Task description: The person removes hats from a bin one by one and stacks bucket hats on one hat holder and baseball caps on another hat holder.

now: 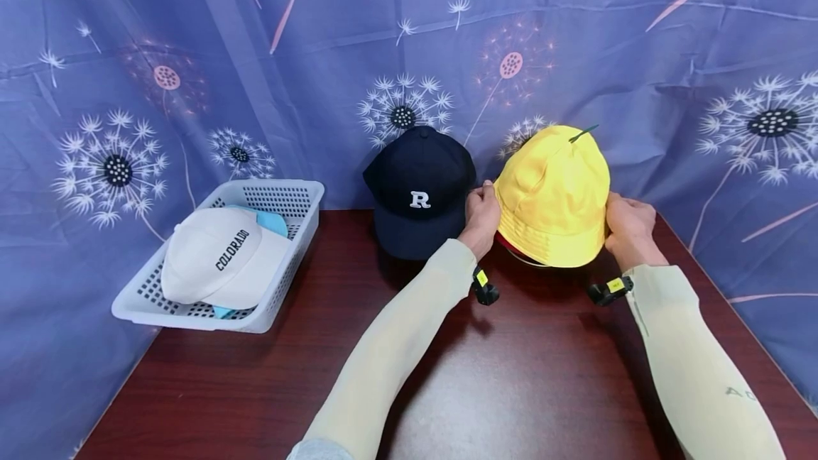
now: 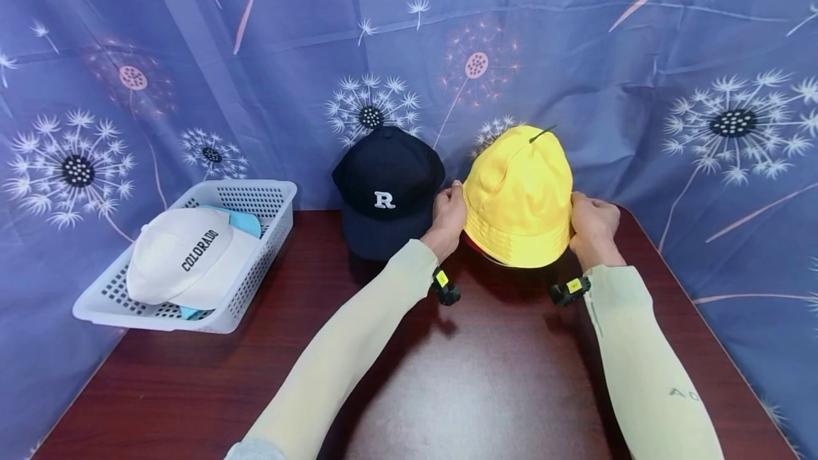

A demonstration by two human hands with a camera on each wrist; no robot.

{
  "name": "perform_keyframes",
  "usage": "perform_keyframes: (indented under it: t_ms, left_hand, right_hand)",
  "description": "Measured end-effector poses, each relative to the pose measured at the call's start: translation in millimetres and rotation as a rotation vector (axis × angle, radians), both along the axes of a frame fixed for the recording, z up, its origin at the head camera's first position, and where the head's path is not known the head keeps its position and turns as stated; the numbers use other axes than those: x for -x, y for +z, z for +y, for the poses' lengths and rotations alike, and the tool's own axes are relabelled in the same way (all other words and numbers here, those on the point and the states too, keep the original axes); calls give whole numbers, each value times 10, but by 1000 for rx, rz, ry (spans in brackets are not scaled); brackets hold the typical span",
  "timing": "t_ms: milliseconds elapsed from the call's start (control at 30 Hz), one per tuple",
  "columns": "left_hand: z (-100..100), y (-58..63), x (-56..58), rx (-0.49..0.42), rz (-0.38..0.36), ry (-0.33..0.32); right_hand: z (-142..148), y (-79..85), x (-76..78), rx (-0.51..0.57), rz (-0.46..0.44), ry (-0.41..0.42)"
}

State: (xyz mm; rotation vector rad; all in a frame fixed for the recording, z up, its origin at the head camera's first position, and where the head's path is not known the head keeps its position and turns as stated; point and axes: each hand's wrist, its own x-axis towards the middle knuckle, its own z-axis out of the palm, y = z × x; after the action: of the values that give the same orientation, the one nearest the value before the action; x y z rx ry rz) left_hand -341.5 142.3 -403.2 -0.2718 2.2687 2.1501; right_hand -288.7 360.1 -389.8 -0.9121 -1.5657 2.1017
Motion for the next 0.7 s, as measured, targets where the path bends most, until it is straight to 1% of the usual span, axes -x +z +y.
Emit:
perform_keyframes:
  t_ms: [200,300,400,500,633,700]
  left_hand:
    - [-70,-9,-51,10,37,-33]
    - [-108,-9,-88,6,63,-53]
    - [-136,-5,-130,-4,81,-86]
    - [-163,0,-173,-6,82,-115]
    - [-198,17,-234,21,67,-124]
    - [-215,24,-265,32,66,-138]
  right_hand:
    - [-9,-16,-57,-72,38,-13]
    - [-7,-26,-101,-120,23,-6]
    - [-12,-28,-147,-169,-5,8]
    - [-30,-16,-192,-201,-23,24]
    - [-70,12,-228,-226,-15,22]
    - [-90,26,-242,-236,-11,21]
